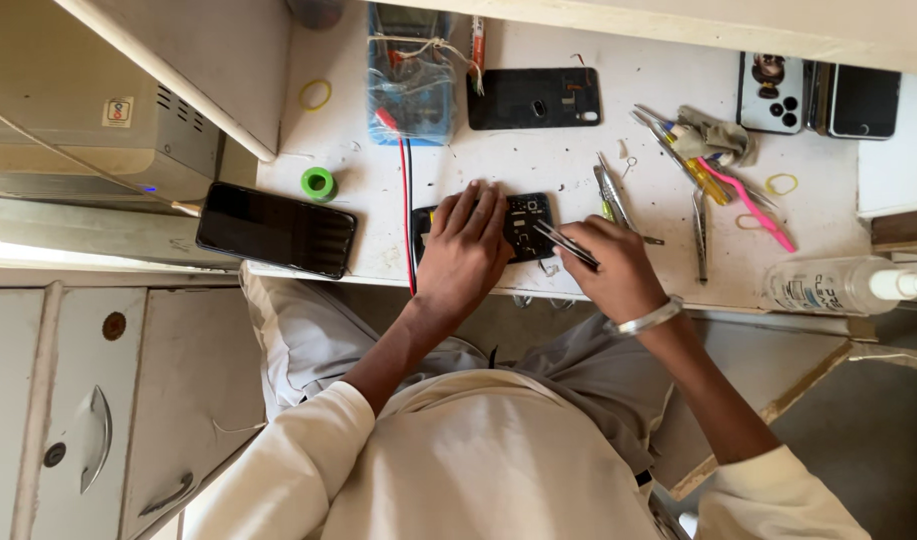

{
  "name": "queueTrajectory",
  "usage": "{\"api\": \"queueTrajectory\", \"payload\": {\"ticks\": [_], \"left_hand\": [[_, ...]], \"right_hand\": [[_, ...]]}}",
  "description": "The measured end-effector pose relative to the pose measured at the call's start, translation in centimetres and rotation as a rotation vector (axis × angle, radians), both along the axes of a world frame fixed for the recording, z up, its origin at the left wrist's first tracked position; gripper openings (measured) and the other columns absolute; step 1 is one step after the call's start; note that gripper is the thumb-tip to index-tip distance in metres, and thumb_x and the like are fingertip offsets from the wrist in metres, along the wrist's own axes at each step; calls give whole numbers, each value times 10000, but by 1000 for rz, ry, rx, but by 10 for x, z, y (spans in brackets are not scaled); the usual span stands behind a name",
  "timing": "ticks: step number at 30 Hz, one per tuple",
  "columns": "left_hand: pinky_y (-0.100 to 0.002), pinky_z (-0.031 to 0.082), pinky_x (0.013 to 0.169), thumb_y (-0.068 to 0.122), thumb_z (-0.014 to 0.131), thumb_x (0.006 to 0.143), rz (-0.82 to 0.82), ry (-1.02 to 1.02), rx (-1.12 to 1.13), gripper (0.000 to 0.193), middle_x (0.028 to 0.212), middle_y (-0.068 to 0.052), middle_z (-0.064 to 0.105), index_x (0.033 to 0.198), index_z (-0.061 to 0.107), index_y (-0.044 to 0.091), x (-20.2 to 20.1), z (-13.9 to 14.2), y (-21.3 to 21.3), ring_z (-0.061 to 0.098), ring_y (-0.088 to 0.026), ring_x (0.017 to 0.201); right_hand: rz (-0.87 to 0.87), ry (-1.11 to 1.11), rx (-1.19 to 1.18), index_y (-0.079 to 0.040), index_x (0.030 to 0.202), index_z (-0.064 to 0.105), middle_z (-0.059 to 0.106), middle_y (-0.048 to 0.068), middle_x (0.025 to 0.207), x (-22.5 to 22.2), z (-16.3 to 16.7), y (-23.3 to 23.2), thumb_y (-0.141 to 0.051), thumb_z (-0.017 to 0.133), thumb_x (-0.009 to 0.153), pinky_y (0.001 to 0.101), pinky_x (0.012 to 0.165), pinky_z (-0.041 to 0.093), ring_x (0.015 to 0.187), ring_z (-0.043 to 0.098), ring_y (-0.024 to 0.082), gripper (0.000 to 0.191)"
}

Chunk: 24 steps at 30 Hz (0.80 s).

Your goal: The person repairs a smartphone at a cluttered workbench. They use a screwdriver to work on the phone's internal board, disconnect and remove the battery, press on the screen assembly, then hold the phone and press its screen while checking it.

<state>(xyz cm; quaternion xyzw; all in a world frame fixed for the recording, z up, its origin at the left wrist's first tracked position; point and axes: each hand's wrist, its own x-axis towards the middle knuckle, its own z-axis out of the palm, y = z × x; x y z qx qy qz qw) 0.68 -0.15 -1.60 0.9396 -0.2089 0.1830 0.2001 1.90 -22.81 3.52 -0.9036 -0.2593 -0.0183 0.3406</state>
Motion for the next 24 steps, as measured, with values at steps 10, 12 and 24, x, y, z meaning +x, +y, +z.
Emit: {"api": "queueTrajectory", "payload": {"ticks": [10, 12, 24], "left_hand": [[-497, 366, 1174, 160, 660, 924, 0, -5, -16, 530, 1440, -231, 586, 1389, 579, -79, 2, -1, 0, 512, -366, 1392], [-494, 365, 1177, 156, 658, 921, -1, -4, -21, 529, 1444, -226, 590, 1390, 579, -77, 2, -1, 0, 515, -362, 1391], [-491, 385, 1156, 141, 678, 915, -13, -47, -4, 501, 1399, -224, 618, 1360, 599, -76, 6, -7, 2, 542, -365, 1364]], "right_hand": [[200, 56, -248, 11, 1036, 622, 661, 148, 964, 22, 0, 3, -55, 743, 834, 435, 703, 553, 771, 683, 347, 245], [219, 122, -348, 8, 1015, 604, 653, 158, 949, 26, 2, 1, -84, 744, 847, 440, 692, 556, 765, 687, 349, 238], [369, -41, -523, 41, 947, 515, 610, 204, 851, 41, -12, 3, -155, 719, 856, 448, 619, 559, 667, 674, 365, 297]]}}
